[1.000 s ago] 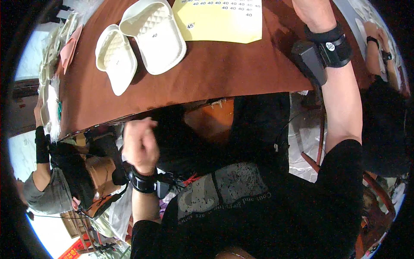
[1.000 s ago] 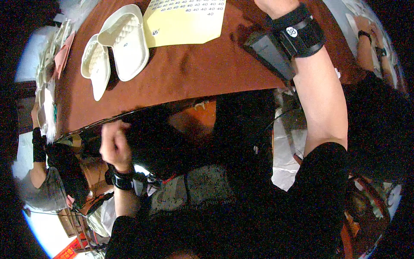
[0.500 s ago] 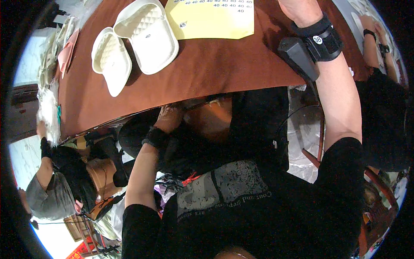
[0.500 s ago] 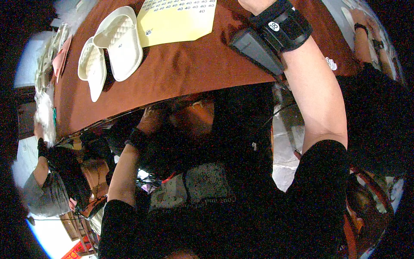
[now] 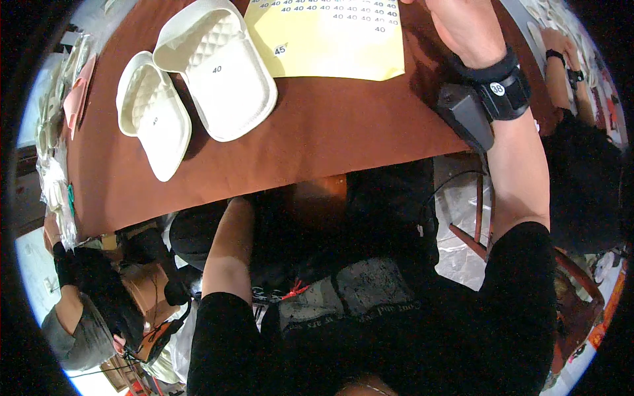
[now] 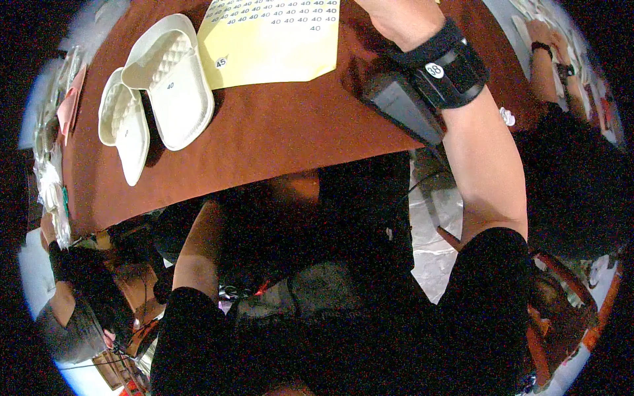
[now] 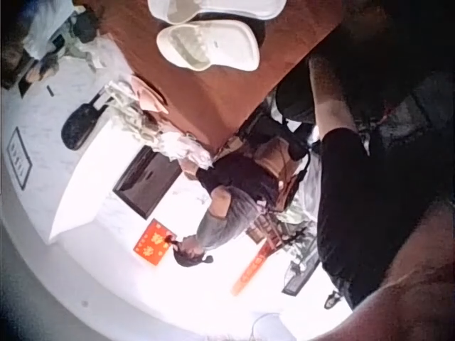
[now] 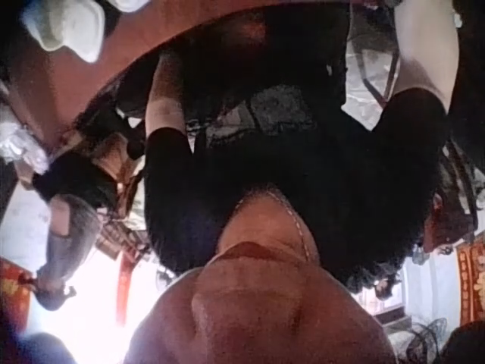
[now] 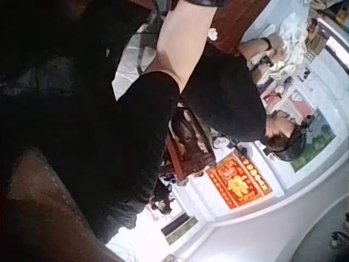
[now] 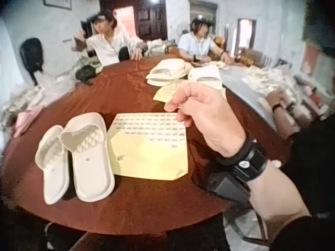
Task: Applying size stickers to pairs of white slippers.
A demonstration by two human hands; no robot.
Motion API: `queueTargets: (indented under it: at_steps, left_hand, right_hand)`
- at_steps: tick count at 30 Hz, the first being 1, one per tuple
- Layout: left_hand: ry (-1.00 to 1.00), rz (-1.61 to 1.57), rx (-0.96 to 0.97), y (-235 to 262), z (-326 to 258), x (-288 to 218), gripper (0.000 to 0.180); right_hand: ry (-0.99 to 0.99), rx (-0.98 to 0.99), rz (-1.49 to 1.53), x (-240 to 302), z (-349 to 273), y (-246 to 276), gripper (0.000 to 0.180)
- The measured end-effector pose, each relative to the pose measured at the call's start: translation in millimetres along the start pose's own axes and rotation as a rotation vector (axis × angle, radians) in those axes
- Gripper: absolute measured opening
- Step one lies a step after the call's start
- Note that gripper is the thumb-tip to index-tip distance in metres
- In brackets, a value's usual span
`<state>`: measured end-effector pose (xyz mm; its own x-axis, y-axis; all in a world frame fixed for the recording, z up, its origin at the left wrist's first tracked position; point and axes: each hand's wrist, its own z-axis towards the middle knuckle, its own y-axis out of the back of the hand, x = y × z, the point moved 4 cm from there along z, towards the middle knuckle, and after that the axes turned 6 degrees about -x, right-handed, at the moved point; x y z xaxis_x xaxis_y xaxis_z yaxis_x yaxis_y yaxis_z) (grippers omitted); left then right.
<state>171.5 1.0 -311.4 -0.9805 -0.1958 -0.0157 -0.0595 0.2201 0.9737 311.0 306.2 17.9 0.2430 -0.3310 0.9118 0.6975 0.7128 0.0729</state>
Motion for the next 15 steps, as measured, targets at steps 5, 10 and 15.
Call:
queueTargets:
  at_steps: [5, 10, 15]
  left_hand:
    - [0.014, -0.040, 0.018, -13.3, -1.9, 0.6, 0.028]
    - [0.004, -0.070, 0.027, -24.0, 12.4, 1.0, 0.029]
    - [-0.011, -0.074, 0.012, -12.9, 42.0, 6.5, 0.029]
  right_hand:
    - [-0.060, -0.030, 0.038, -4.0, 3.2, -4.7, 0.014]
    - [-0.007, 0.124, -0.295, -8.2, 5.2, 5.5, 0.019]
    - [-0.075, -0.005, -0.028, -13.0, -0.1, 0.9, 0.016]
